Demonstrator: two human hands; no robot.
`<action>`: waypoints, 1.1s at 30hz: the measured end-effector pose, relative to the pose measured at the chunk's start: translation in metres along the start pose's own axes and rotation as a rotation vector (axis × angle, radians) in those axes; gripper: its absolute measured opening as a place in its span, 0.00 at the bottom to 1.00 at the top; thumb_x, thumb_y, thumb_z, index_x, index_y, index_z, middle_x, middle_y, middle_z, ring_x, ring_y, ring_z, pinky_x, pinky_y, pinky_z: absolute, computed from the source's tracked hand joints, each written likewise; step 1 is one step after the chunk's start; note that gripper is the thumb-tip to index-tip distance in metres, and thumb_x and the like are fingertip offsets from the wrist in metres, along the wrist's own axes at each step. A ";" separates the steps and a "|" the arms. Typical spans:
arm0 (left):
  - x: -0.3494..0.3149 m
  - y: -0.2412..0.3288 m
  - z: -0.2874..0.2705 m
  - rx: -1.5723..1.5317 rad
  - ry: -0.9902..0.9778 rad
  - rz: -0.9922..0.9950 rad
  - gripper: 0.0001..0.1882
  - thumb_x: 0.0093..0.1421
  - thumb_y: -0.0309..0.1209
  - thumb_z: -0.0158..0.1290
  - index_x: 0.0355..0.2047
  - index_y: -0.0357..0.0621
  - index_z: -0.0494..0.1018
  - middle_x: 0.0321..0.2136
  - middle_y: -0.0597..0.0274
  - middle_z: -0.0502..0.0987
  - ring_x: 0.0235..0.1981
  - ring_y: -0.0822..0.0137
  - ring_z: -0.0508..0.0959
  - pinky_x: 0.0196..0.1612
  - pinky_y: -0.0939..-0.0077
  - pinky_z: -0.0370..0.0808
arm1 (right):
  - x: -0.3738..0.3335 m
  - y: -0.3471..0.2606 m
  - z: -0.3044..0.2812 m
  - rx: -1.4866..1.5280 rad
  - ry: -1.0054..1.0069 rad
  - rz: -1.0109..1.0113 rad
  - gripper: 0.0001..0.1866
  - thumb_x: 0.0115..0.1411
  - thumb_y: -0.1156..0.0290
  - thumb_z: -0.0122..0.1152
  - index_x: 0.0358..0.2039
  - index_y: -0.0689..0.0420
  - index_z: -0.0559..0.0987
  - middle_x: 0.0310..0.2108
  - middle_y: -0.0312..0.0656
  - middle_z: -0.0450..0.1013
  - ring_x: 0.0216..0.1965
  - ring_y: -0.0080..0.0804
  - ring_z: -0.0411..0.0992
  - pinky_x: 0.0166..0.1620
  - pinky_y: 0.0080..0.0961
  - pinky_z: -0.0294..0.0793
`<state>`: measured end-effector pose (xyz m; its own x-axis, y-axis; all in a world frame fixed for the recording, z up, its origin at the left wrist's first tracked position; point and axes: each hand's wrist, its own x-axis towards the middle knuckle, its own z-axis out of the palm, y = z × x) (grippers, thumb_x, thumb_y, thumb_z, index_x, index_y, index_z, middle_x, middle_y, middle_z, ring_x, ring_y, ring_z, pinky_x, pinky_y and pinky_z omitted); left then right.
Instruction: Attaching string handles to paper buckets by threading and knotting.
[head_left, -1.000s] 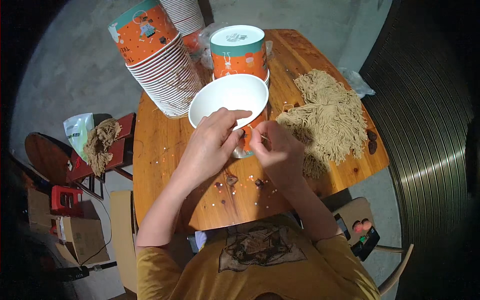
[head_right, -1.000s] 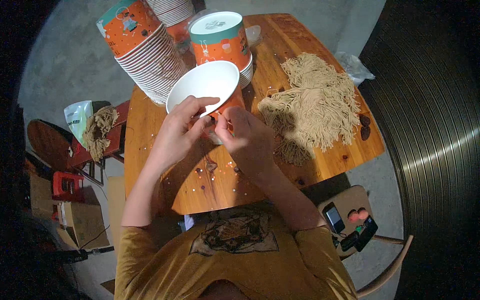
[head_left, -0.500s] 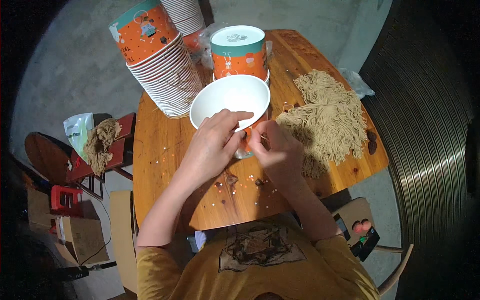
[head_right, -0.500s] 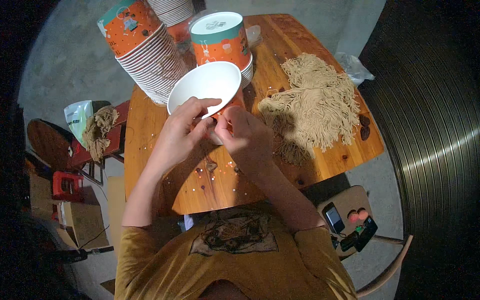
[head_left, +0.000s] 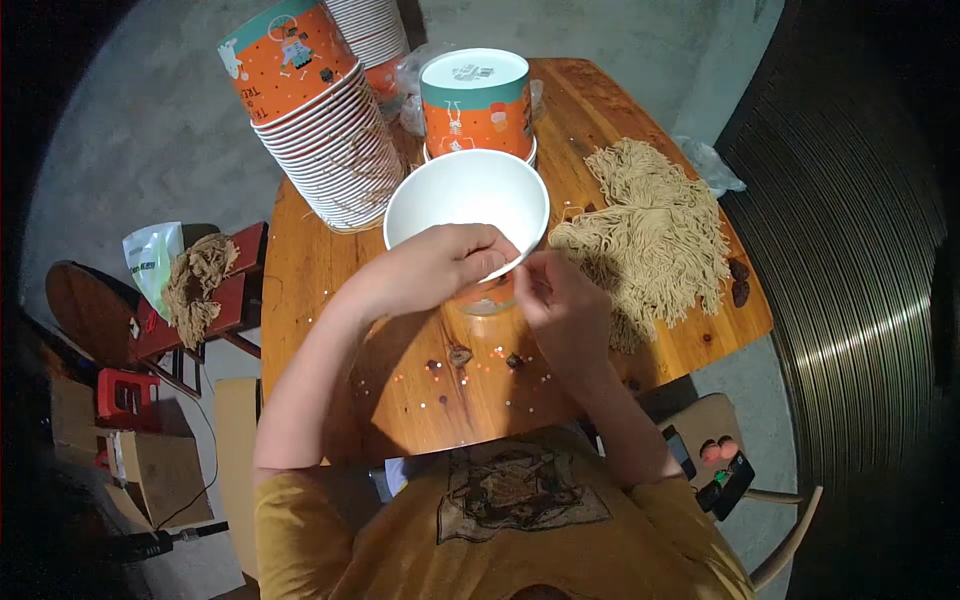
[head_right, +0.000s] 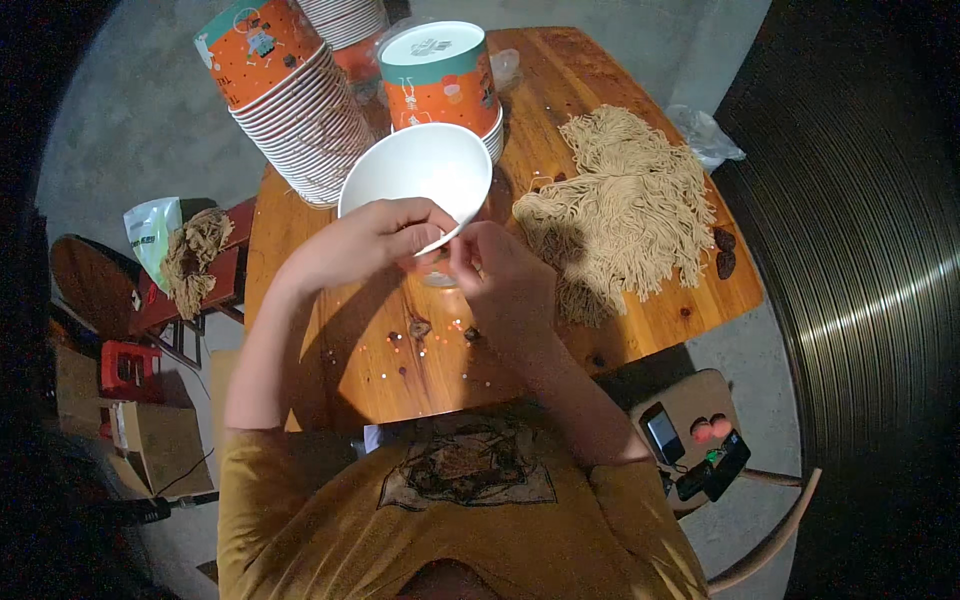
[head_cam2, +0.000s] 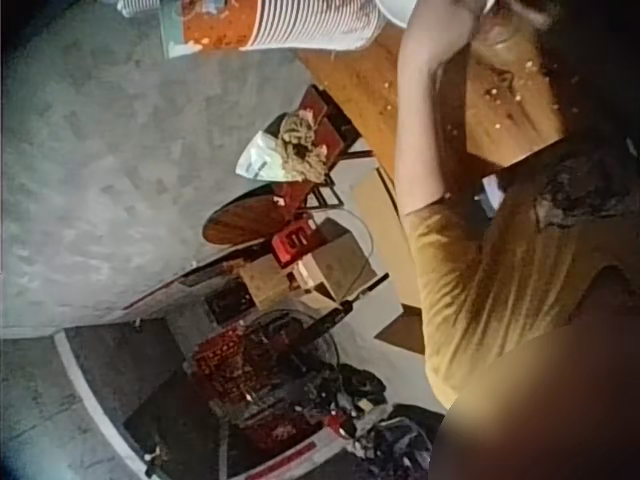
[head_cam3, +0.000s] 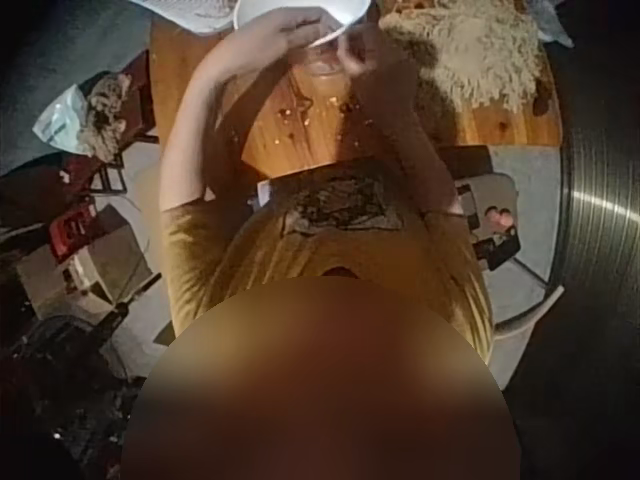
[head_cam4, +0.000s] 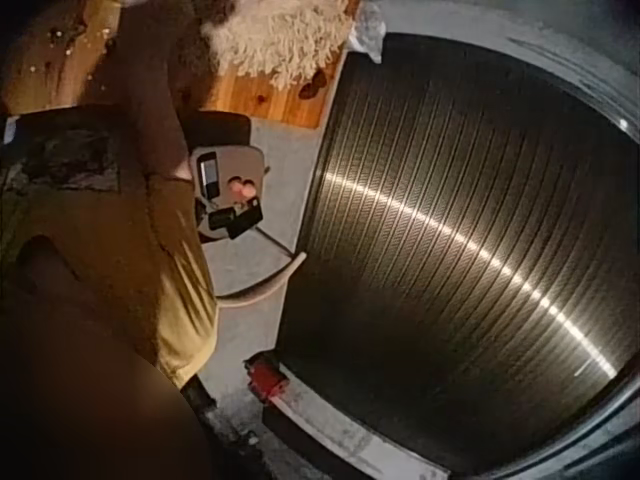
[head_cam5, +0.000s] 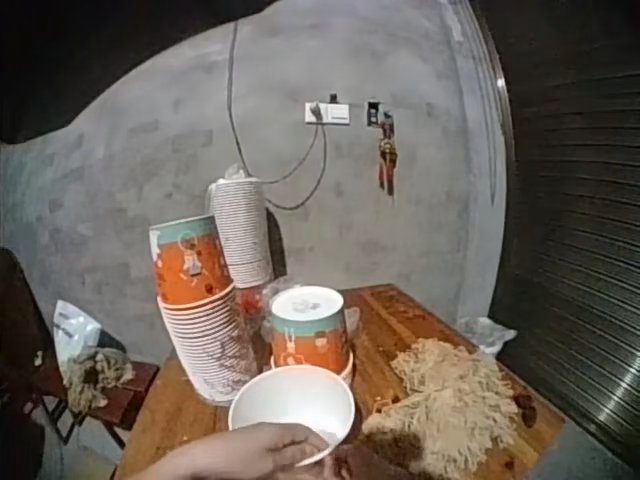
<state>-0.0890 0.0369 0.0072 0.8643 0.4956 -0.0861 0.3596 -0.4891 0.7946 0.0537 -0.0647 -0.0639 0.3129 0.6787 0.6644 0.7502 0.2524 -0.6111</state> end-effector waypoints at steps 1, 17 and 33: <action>0.005 -0.004 -0.001 0.000 0.002 0.002 0.13 0.65 0.35 0.44 0.42 0.38 0.71 0.27 0.56 0.74 0.31 0.67 0.73 0.39 0.72 0.70 | -0.002 0.001 -0.001 -0.001 0.001 -0.002 0.04 0.54 0.73 0.61 0.29 0.58 0.75 0.21 0.43 0.74 0.23 0.34 0.75 0.26 0.27 0.72; 0.017 0.003 0.016 0.358 0.424 0.391 0.04 0.62 0.27 0.46 0.32 0.39 0.66 0.29 0.53 0.68 0.32 0.55 0.70 0.36 0.70 0.68 | 0.021 0.022 -0.021 0.365 -0.192 0.311 0.11 0.59 0.64 0.58 0.33 0.59 0.75 0.22 0.38 0.71 0.22 0.22 0.68 0.27 0.24 0.67; 0.031 -0.006 0.012 -0.368 0.053 -0.199 0.13 0.57 0.37 0.56 0.28 0.39 0.72 0.23 0.69 0.71 0.25 0.79 0.67 0.29 0.86 0.64 | 0.035 0.030 -0.011 0.726 -0.345 0.392 0.08 0.60 0.67 0.57 0.34 0.58 0.76 0.22 0.26 0.64 0.26 0.13 0.59 0.29 0.14 0.60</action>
<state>-0.0604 0.0463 -0.0079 0.7681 0.5951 -0.2363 0.3597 -0.0958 0.9281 0.0935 -0.0407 -0.0541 0.1894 0.9481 0.2556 0.0359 0.2534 -0.9667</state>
